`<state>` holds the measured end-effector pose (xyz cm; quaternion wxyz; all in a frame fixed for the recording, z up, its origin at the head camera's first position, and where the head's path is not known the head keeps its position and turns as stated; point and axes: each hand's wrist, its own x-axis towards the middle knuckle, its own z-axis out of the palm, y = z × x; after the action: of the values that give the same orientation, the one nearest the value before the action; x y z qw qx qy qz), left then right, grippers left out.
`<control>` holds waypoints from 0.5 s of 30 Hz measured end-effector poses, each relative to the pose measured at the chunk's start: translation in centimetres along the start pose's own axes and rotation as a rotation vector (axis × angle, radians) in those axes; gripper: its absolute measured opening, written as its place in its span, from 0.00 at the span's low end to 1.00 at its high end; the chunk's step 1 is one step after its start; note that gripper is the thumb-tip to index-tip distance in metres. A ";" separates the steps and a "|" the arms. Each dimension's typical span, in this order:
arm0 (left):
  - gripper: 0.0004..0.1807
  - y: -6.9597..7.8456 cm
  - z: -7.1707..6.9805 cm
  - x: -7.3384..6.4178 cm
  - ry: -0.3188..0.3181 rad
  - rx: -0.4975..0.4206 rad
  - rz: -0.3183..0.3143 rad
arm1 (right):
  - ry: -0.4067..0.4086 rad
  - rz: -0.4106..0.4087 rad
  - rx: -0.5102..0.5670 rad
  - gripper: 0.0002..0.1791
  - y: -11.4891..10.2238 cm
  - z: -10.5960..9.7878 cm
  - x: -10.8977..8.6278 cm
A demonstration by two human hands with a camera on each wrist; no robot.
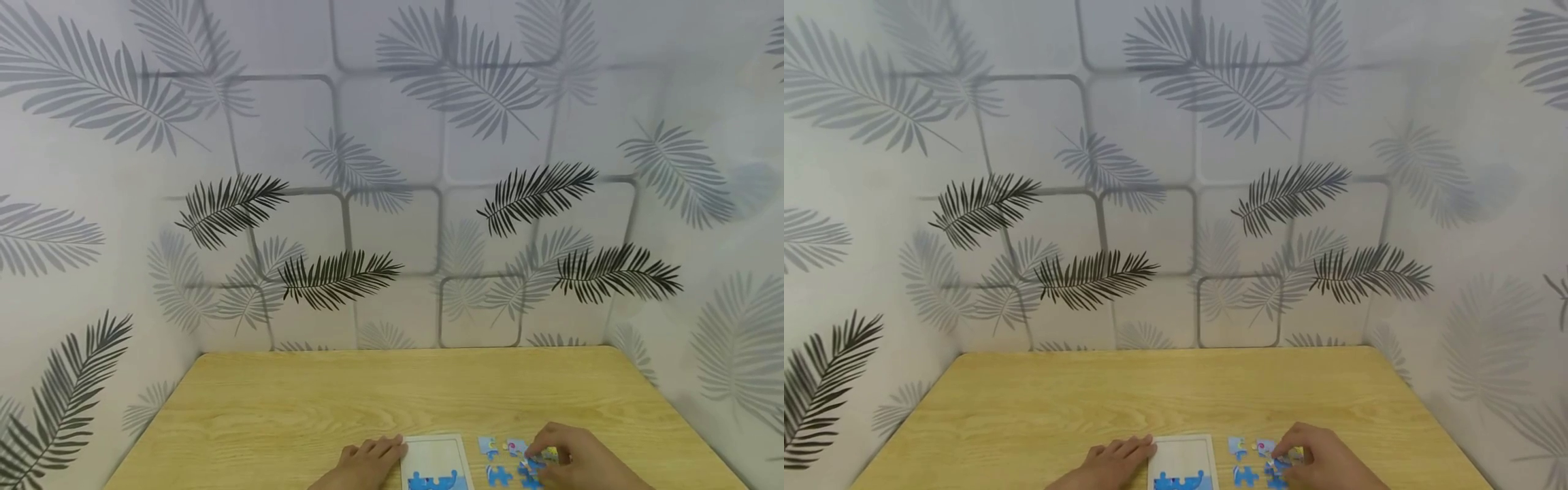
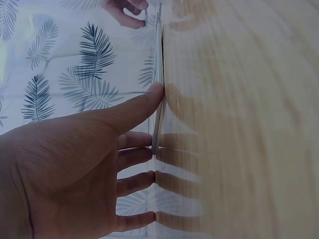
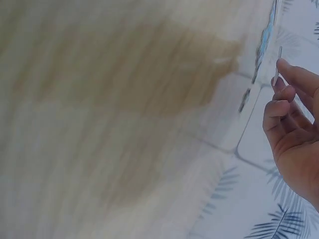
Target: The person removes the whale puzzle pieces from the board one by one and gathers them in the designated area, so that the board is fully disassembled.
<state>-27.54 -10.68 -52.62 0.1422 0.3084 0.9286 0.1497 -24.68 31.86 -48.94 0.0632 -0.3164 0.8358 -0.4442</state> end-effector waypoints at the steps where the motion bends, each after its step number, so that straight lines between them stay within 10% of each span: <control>1: 0.49 0.0 0.0 0.1 -0.004 0.002 -0.002 | -0.011 -0.002 0.009 0.11 0.3 -0.3 -0.4; 15: 0.46 1.8 -1.7 -0.6 -0.040 0.005 -0.045 | -0.044 0.021 0.021 0.07 2.4 -1.7 -3.4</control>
<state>-26.69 -9.97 -50.32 0.1634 0.2910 0.9325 0.1379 -23.81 35.99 -50.46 0.0895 -0.3165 0.8329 -0.4451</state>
